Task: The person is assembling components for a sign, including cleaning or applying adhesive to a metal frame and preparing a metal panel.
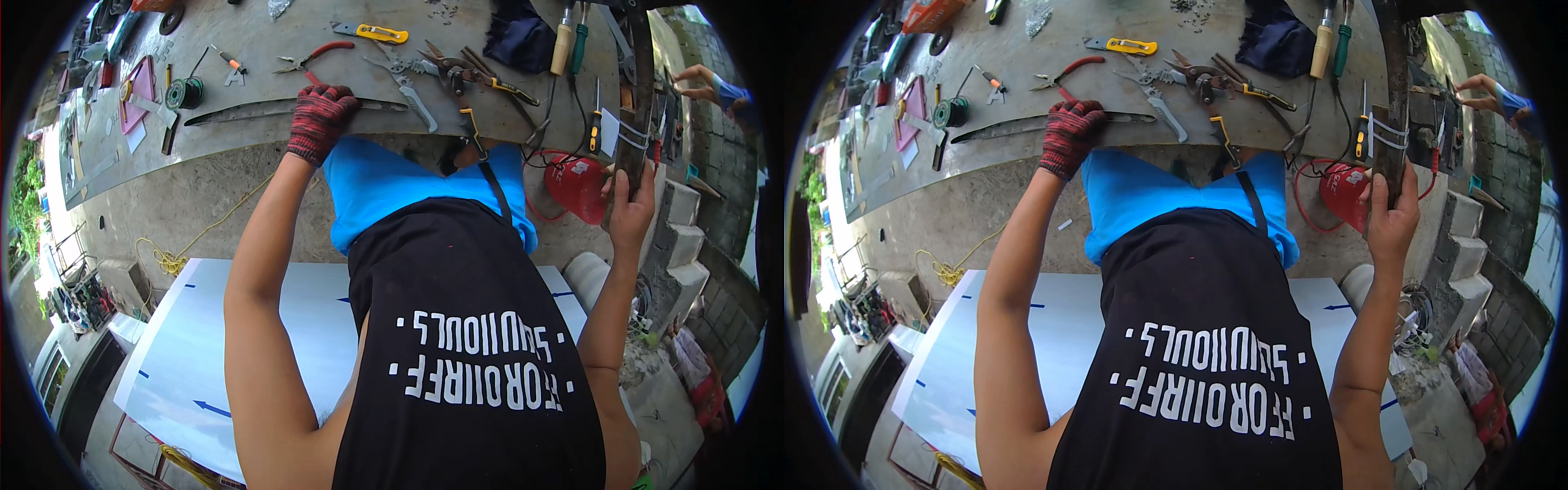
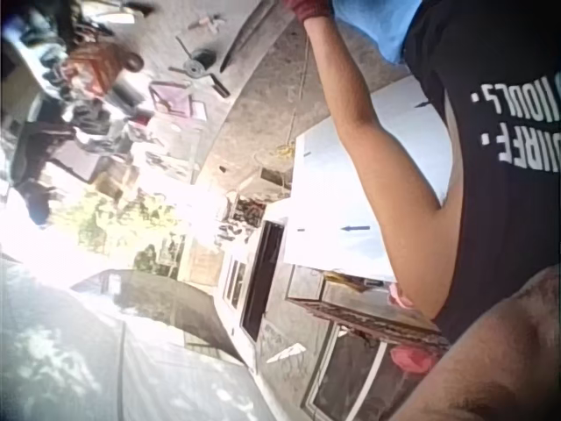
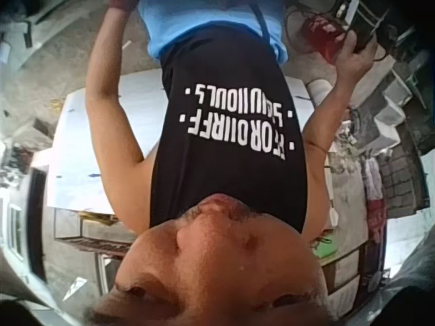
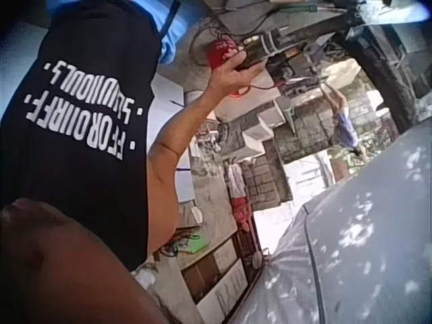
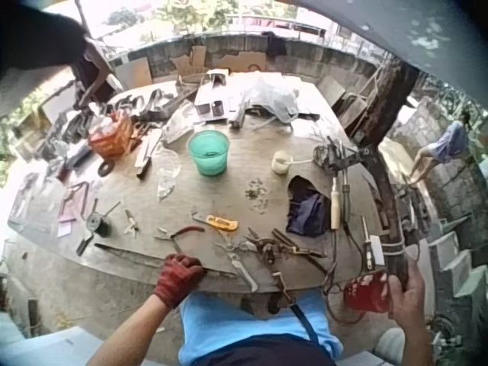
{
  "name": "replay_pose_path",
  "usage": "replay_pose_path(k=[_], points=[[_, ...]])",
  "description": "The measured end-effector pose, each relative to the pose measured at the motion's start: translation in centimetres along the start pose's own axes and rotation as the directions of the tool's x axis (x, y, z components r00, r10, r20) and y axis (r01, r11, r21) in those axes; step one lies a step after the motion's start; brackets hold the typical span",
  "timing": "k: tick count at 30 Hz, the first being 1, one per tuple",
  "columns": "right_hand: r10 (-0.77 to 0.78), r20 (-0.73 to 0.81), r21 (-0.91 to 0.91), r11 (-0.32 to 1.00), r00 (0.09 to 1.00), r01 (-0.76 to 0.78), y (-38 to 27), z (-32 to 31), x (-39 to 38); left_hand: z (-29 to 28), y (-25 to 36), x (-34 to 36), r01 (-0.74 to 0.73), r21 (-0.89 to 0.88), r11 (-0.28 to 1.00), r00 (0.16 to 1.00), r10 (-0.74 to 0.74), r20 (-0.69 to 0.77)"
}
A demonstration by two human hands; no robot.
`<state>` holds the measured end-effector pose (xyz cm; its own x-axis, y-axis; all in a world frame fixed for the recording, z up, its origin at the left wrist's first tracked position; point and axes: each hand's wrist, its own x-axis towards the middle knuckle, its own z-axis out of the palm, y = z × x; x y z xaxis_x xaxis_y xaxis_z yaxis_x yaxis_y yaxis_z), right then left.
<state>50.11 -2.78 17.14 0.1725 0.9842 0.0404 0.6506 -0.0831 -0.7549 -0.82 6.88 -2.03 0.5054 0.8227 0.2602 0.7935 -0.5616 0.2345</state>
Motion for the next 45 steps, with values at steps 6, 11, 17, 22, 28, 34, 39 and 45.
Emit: replay_pose_path(k=[6, 11, 17, 22, 28, 34, 39, 45], points=[[0.030, -0.048, 0.047, 0.999, 0.998, -0.027, 1.1, -1.1, -0.5, -0.1, -0.2, -0.3, 0.007, 0.002, 1.000, 1.000, -0.007, 0.010], [0.042, -0.093, 0.093, 0.995, 0.995, -0.033, 1.4, -1.7, -0.9, 0.0, -0.1, 0.1, 0.000, -0.014, 1.000, 1.000, 0.001, 0.006], [0.048, -0.103, 0.077, 0.996, 0.993, -0.041, 1.9, -2.2, -0.9, 0.0, 0.0, 0.0, -0.001, 0.007, 1.000, 1.000, 0.000, 0.012], [0.050, -0.123, 0.072, 0.997, 0.991, -0.042, 1.4, -2.0, -0.7, -0.4, 0.2, 0.2, 0.017, -0.015, 1.000, 0.999, -0.016, 0.032], [0.064, -0.096, 0.089, 0.994, 0.993, -0.056, 1.8, -1.4, -0.4, -0.6, 0.3, 0.3, -0.015, 0.013, 1.000, 1.000, 0.015, 0.006], [0.091, -0.091, 0.091, 0.992, 0.992, -0.082, 2.1, -0.9, -0.2, -0.9, 0.5, 0.5, -0.011, 0.014, 1.000, 0.999, 0.010, 0.030], [0.114, -0.069, 0.092, 0.990, 0.991, -0.107, 2.4, -0.5, 0.2, -0.8, 0.6, 0.3, 0.036, 0.008, 0.999, 0.998, -0.036, 0.048], [0.148, -0.044, 0.146, 0.979, 0.988, -0.140, 2.9, -0.1, 0.4, -0.7, 0.6, 0.3, 0.038, -0.015, 0.999, 0.998, -0.037, 0.057]])
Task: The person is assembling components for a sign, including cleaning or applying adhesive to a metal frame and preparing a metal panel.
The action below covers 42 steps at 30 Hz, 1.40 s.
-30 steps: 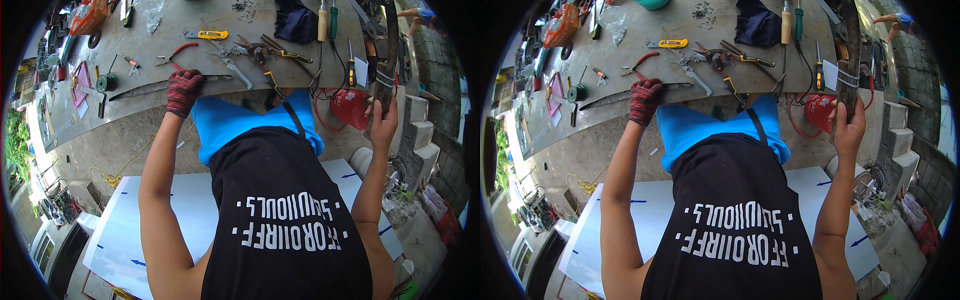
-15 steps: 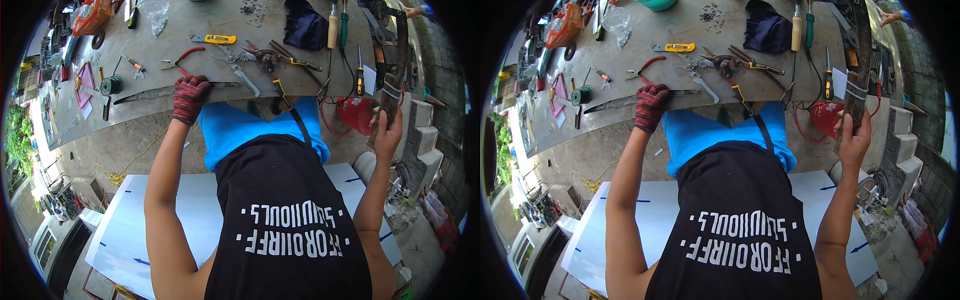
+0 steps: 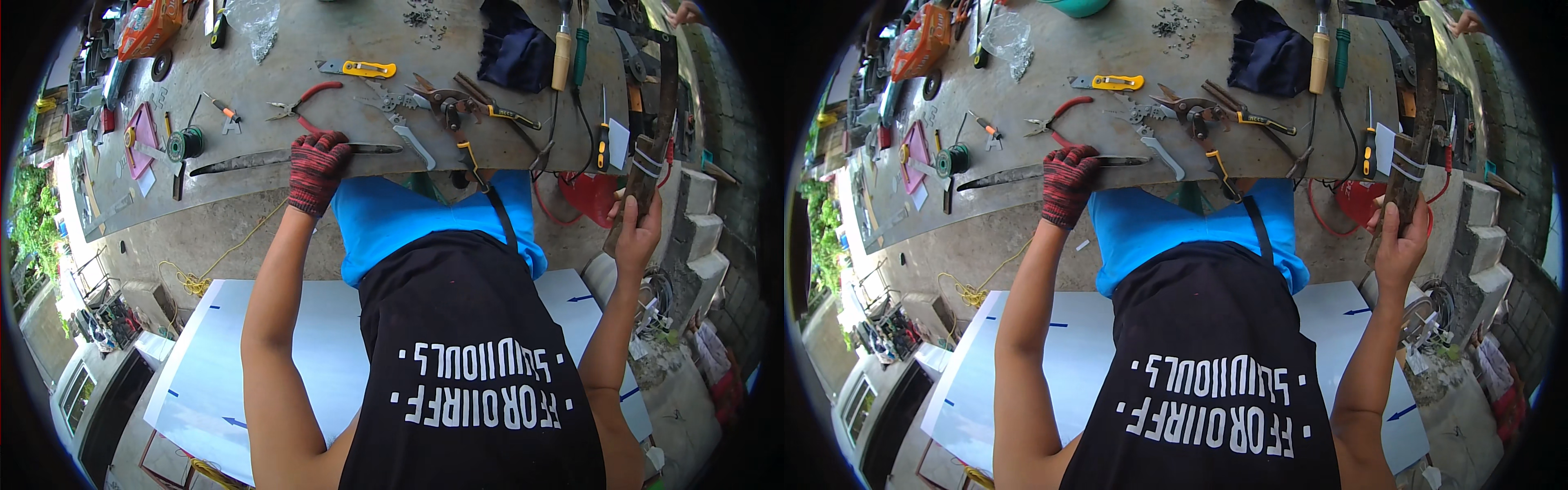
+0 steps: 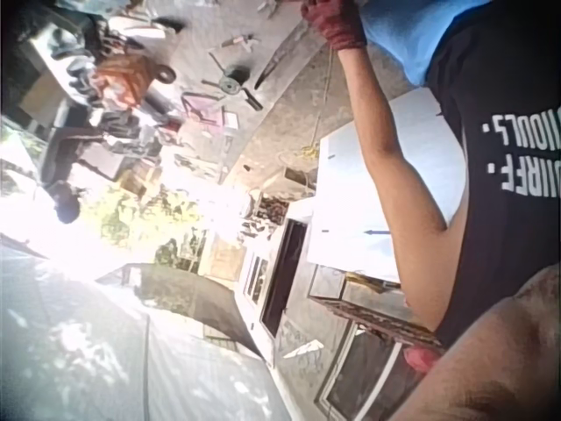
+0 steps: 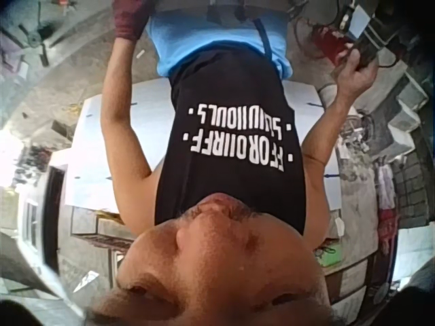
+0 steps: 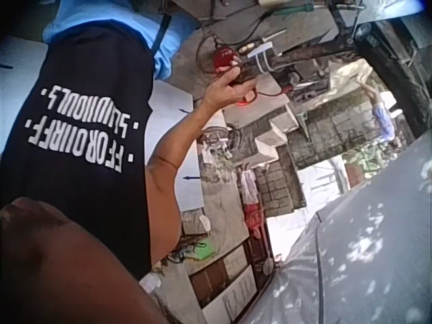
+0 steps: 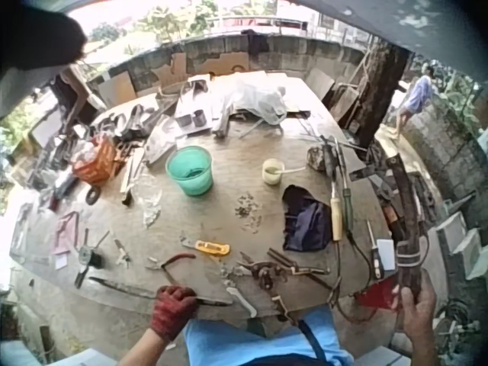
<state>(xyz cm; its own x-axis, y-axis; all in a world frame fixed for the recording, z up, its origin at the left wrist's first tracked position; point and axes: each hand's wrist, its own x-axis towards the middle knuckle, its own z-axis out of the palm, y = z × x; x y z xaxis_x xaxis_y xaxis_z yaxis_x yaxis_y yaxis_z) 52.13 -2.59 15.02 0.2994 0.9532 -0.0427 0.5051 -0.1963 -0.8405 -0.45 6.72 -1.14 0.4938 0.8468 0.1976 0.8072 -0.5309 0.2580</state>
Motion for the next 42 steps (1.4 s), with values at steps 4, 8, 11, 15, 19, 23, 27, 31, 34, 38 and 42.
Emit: replay_pose_path(k=[4, 8, 11, 15, 19, 23, 27, 31, 34, 38, 42], points=[[-0.021, -0.001, -0.008, 1.000, 1.000, 0.021, -0.2, 0.2, 0.3, 0.0, 0.0, 0.1, 0.008, 0.018, 1.000, 1.000, -0.008, 0.010], [-0.016, -0.002, -0.010, 1.000, 1.000, 0.016, -0.1, 0.3, 0.5, -0.3, 0.0, 0.0, 0.003, 0.017, 1.000, 1.000, -0.003, 0.007], [-0.014, 0.004, -0.017, 1.000, 1.000, 0.014, -0.2, 0.2, 0.5, -0.4, 0.1, 0.2, -0.003, 0.004, 1.000, 1.000, 0.003, 0.001], [-0.011, 0.007, -0.029, 1.000, 1.000, 0.012, -0.3, 0.2, 0.4, -0.5, 0.2, 0.3, 0.003, 0.006, 1.000, 1.000, -0.003, 0.009], [-0.003, -0.009, 0.001, 1.000, 1.000, 0.003, -0.2, 0.1, 0.2, -0.4, 0.2, 0.1, 0.002, 0.017, 1.000, 1.000, -0.003, 0.015], [0.003, -0.014, 0.016, 1.000, 1.000, -0.003, 0.0, -0.1, 0.0, -0.4, 0.4, -0.1, 0.012, 0.011, 1.000, 1.000, -0.012, 0.025], [0.020, -0.008, 0.009, 1.000, 1.000, -0.020, -0.1, -0.3, 0.0, -0.4, 0.4, -0.3, 0.001, -0.011, 1.000, 1.000, -0.001, 0.018], [-0.006, 0.004, 0.034, 0.999, 1.000, 0.005, -0.1, -0.3, 0.5, -0.4, -0.4, -0.4, -0.022, -0.061, 0.998, 1.000, 0.021, -0.016], [-0.033, -0.007, 0.026, 0.999, 0.999, 0.033, -0.3, -0.2, 0.9, -0.3, -0.8, -0.1, -0.030, -0.056, 0.998, 0.999, 0.029, -0.018], [-0.044, -0.012, 0.011, 0.999, 0.999, 0.044, -0.3, -0.6, 0.6, -0.4, -0.4, -0.1, -0.035, -0.042, 0.998, 0.999, 0.034, -0.037], [-0.060, 0.001, 0.016, 0.998, 0.998, 0.060, 0.3, -0.9, 0.0, -0.1, -0.5, -0.5, -0.042, -0.061, 0.997, 0.997, 0.038, -0.060]])
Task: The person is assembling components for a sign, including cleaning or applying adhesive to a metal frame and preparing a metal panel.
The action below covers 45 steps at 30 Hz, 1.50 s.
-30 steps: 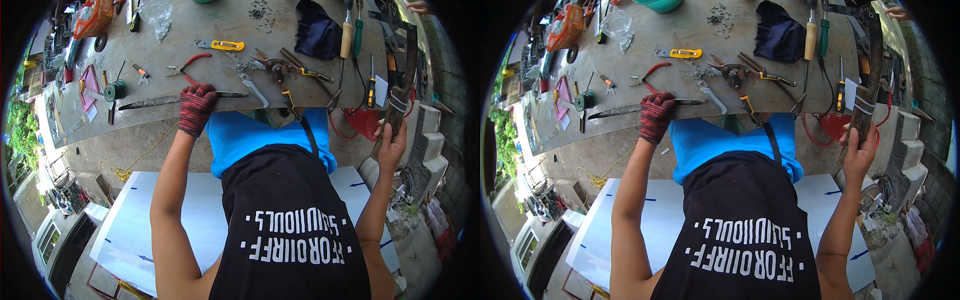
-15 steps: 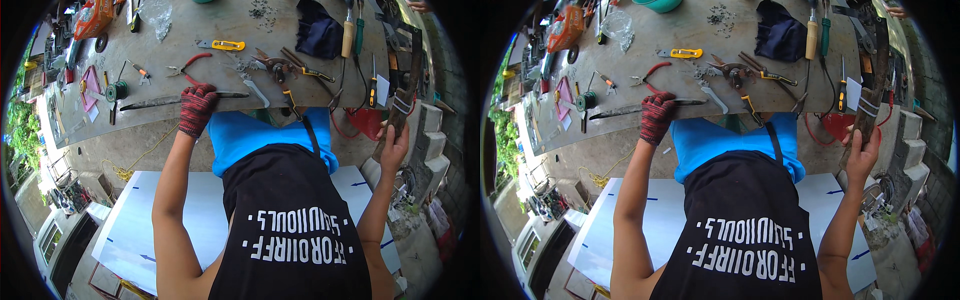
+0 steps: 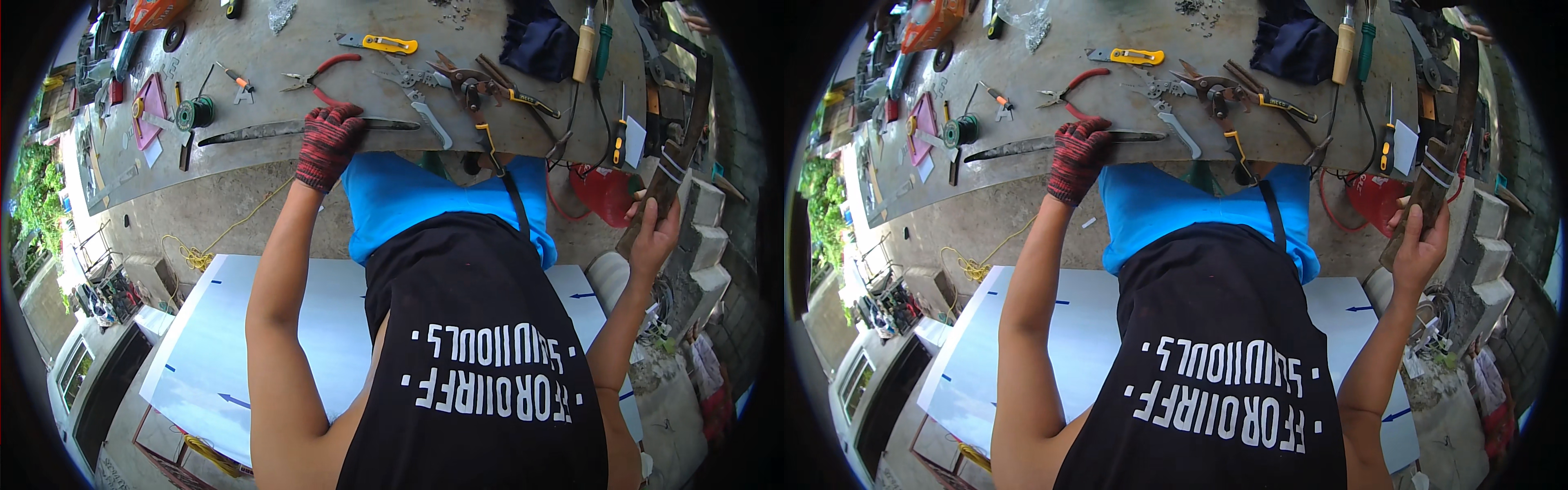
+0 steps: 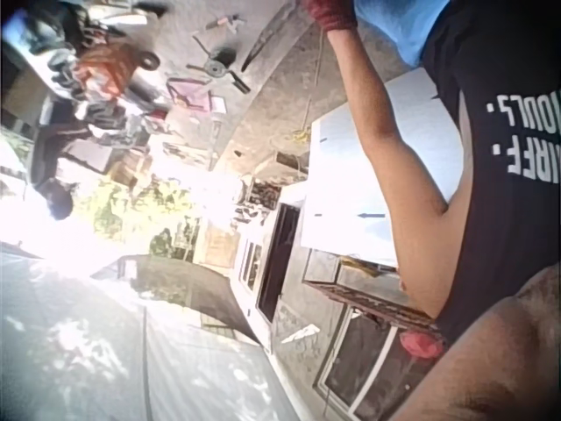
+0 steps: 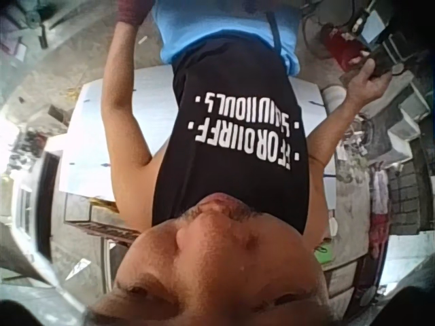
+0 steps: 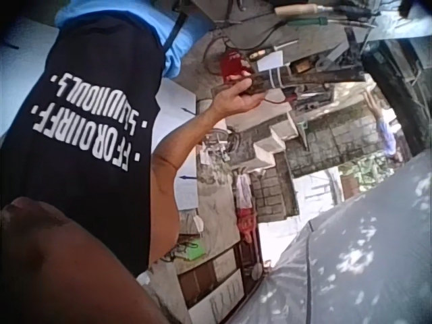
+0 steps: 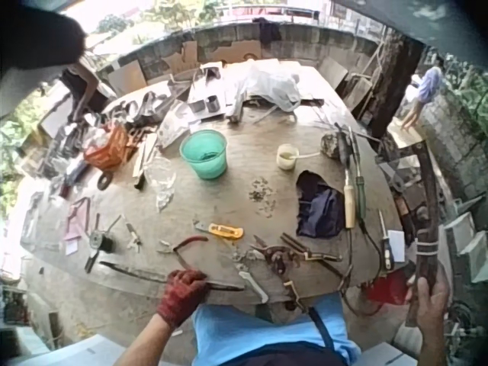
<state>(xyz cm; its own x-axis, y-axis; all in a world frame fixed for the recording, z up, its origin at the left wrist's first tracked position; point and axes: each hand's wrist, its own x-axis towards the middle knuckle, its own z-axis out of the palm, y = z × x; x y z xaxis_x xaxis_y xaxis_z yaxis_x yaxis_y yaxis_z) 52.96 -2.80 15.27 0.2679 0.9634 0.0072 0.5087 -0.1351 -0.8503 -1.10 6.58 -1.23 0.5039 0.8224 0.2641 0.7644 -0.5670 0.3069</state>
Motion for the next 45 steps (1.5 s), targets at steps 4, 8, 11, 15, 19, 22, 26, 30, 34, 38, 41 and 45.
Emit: replay_pose_path(k=[4, 8, 11, 15, 19, 22, 26, 30, 34, 38, 41, 45], points=[[0.045, -0.017, -0.001, 0.999, 0.999, -0.045, -0.4, 0.2, -0.7, -0.2, 0.4, 0.1, -0.021, -0.004, 1.000, 1.000, 0.021, -0.006], [0.073, -0.002, 0.010, 0.997, 0.997, -0.073, 0.3, 0.1, -0.9, -0.7, 0.8, 0.6, -0.011, -0.026, 1.000, 1.000, 0.011, -0.006], [0.088, -0.004, 0.002, 0.996, 0.996, -0.088, 0.2, 0.5, -0.7, -0.4, 0.6, 0.5, 0.027, -0.033, 0.999, 0.999, -0.026, 0.019], [0.118, 0.012, 0.017, 0.993, 0.993, -0.118, 0.0, 1.1, -0.2, -0.2, 0.3, 0.3, 0.015, -0.025, 1.000, 1.000, -0.015, 0.000], [0.120, 0.032, 0.000, 0.993, 0.992, -0.120, 0.1, 1.6, 0.3, -0.3, 0.5, 0.5, 0.017, 0.002, 1.000, 1.000, -0.017, 0.002], [0.116, 0.056, -0.024, 0.993, 0.992, -0.115, 0.3, 1.7, 0.3, -0.5, 0.7, 0.7, 0.018, -0.020, 1.000, 1.000, -0.018, -0.005], [0.126, 0.077, -0.036, 0.992, 0.989, -0.123, 0.0, 2.1, 0.3, -0.8, 1.2, 1.1, 0.021, -0.018, 1.000, 1.000, -0.020, 0.017], [0.149, 0.071, -0.015, 0.989, 0.986, -0.148, 0.1, 2.3, 0.2, -0.7, 1.1, 0.8, 0.027, -0.043, 0.999, 1.000, -0.027, 0.014], [0.146, 0.074, -0.015, 0.989, 0.987, -0.145, 0.0, 2.6, 0.1, -0.4, 1.1, 0.6, 0.031, -0.015, 0.999, 1.000, -0.031, -0.003], [0.154, 0.085, -0.003, 0.988, 0.984, -0.154, -0.2, 2.6, 0.0, -0.2, 1.0, 0.6, 0.048, -0.014, 0.999, 0.999, -0.048, 0.001], [0.140, 0.091, -0.021, 0.990, 0.986, -0.139, -0.6, 2.9, -0.1, 0.0, 0.8, 0.6, 0.037, 0.003, 0.999, 0.999, -0.037, -0.009], [0.153, 0.115, -0.033, 0.988, 0.982, -0.150, -0.6, 2.8, -0.4, 0.1, 0.8, 0.6, 0.034, -0.001, 0.999, 0.999, -0.034, -0.026]])
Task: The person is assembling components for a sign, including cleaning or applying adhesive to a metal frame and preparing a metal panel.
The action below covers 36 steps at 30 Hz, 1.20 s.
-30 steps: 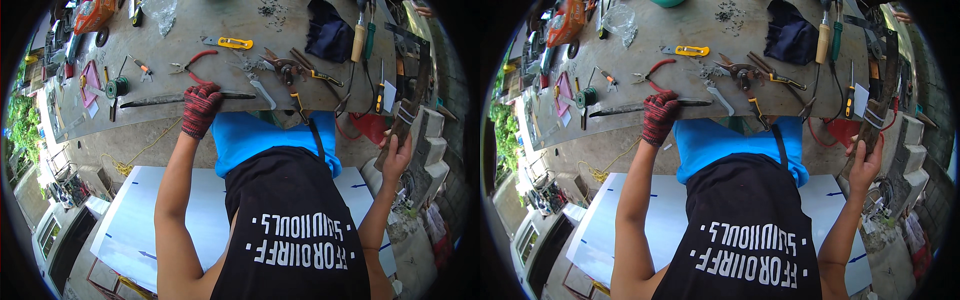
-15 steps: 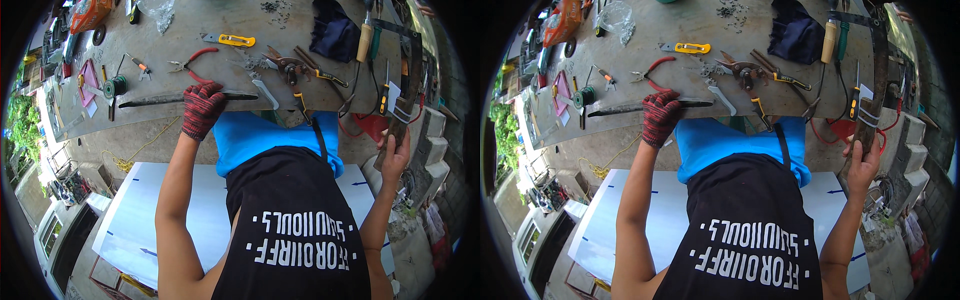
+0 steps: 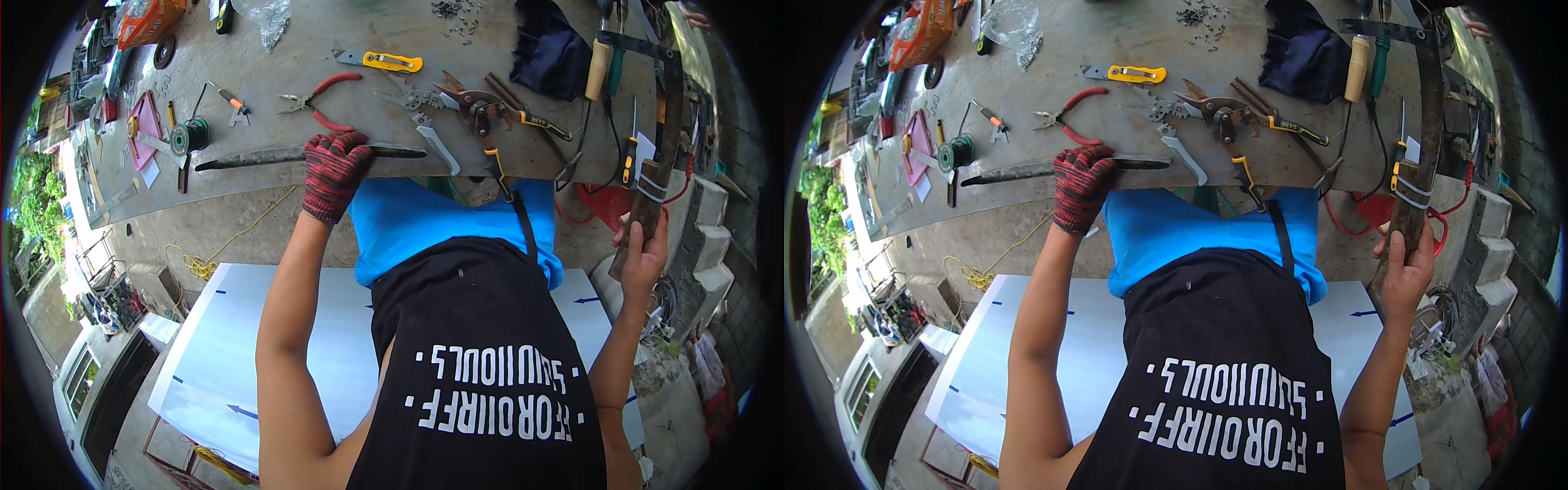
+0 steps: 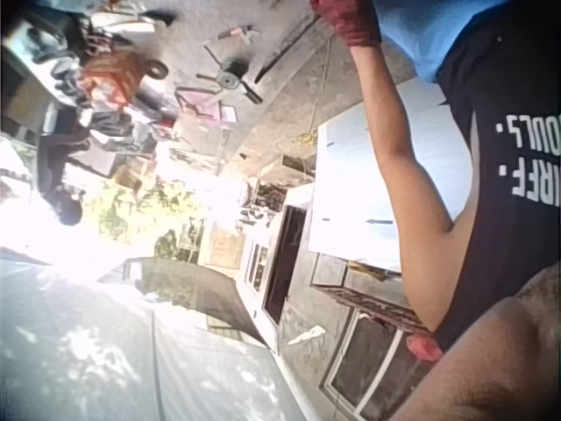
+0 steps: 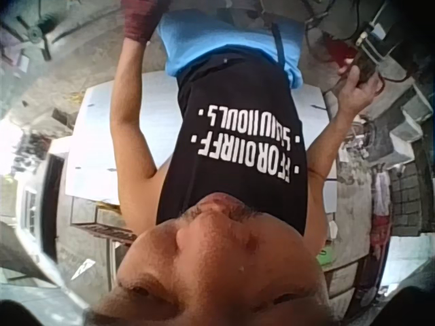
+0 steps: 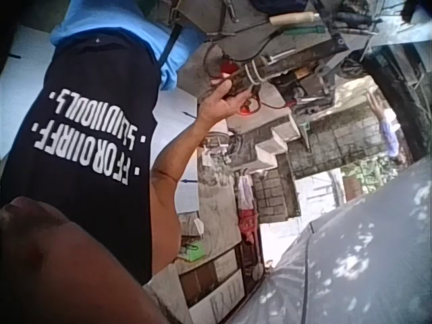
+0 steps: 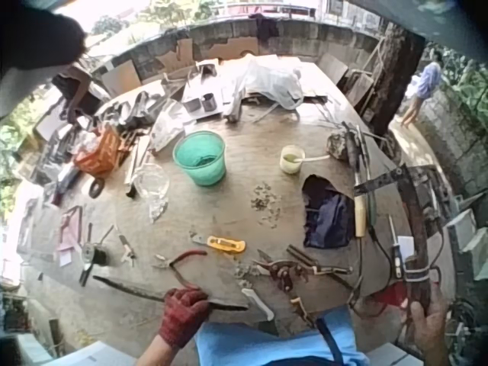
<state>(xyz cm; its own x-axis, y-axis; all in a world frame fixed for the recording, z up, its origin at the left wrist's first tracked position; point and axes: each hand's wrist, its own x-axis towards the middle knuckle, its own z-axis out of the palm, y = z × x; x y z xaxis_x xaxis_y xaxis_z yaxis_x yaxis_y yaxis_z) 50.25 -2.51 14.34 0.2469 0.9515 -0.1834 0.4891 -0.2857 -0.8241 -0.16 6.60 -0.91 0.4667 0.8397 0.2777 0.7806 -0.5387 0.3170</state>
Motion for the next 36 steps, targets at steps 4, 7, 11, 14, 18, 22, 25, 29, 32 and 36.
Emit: replay_pose_path(k=[4, 7, 11, 14, 18, 22, 25, 29, 32, 36], points=[[0.004, 0.088, -0.016, 1.000, 0.996, -0.003, -0.8, 0.3, -0.2, -0.1, 0.2, 0.0, 0.015, 0.010, 1.000, 1.000, -0.015, 0.007], [-0.014, 0.161, -0.075, 0.997, 0.987, 0.026, -1.4, 0.7, -0.1, -0.4, 0.9, 0.4, 0.015, 0.026, 1.000, 1.000, -0.015, 0.014], [-0.014, 0.301, -0.153, 0.986, 0.954, 0.063, -2.9, 1.6, 0.4, -0.2, 1.2, 0.2, 0.003, 0.037, 0.999, 1.000, -0.002, -0.021], [-0.097, 0.401, -0.250, 0.945, 0.911, 0.211, -3.9, 2.7, 1.3, 0.3, 1.1, 0.1, 0.018, 0.054, 0.998, 0.999, -0.020, 0.026], [-0.171, 0.498, -0.272, 0.900, 0.850, 0.341, -4.5, 4.0, 2.2, 0.6, 0.9, 0.0, 0.036, 0.084, 0.996, 0.997, -0.042, 0.068], [-0.202, 0.564, -0.272, 0.870, 0.801, 0.411, -5.0, 4.7, 2.7, 0.8, 0.8, 0.1, 0.029, 0.126, 0.992, 0.995, -0.041, 0.093], [-0.237, 0.599, -0.267, 0.841, 0.765, 0.470, -5.1, 5.4, 3.2, 0.8, 0.7, -0.2, 0.007, 0.159, 0.987, 0.992, -0.027, 0.121], [-0.267, 0.650, -0.230, 0.823, 0.711, 0.519, -5.5, 6.1, 3.9, 1.0, 0.5, -0.6, -0.026, 0.177, 0.984, 0.990, 0.001, 0.138], [-0.275, 0.662, -0.219, 0.818, 0.697, 0.532, -5.4, 6.3, 3.8, 0.9, 0.7, -0.9, -0.031, 0.150, 0.988, 0.992, 0.012, 0.128], [-0.283, 0.669, -0.239, 0.794, 0.687, 0.559, -5.3, 6.6, 3.7, 0.6, 0.6, -0.7, -0.033, 0.104, 0.994, 0.993, 0.020, 0.119]])
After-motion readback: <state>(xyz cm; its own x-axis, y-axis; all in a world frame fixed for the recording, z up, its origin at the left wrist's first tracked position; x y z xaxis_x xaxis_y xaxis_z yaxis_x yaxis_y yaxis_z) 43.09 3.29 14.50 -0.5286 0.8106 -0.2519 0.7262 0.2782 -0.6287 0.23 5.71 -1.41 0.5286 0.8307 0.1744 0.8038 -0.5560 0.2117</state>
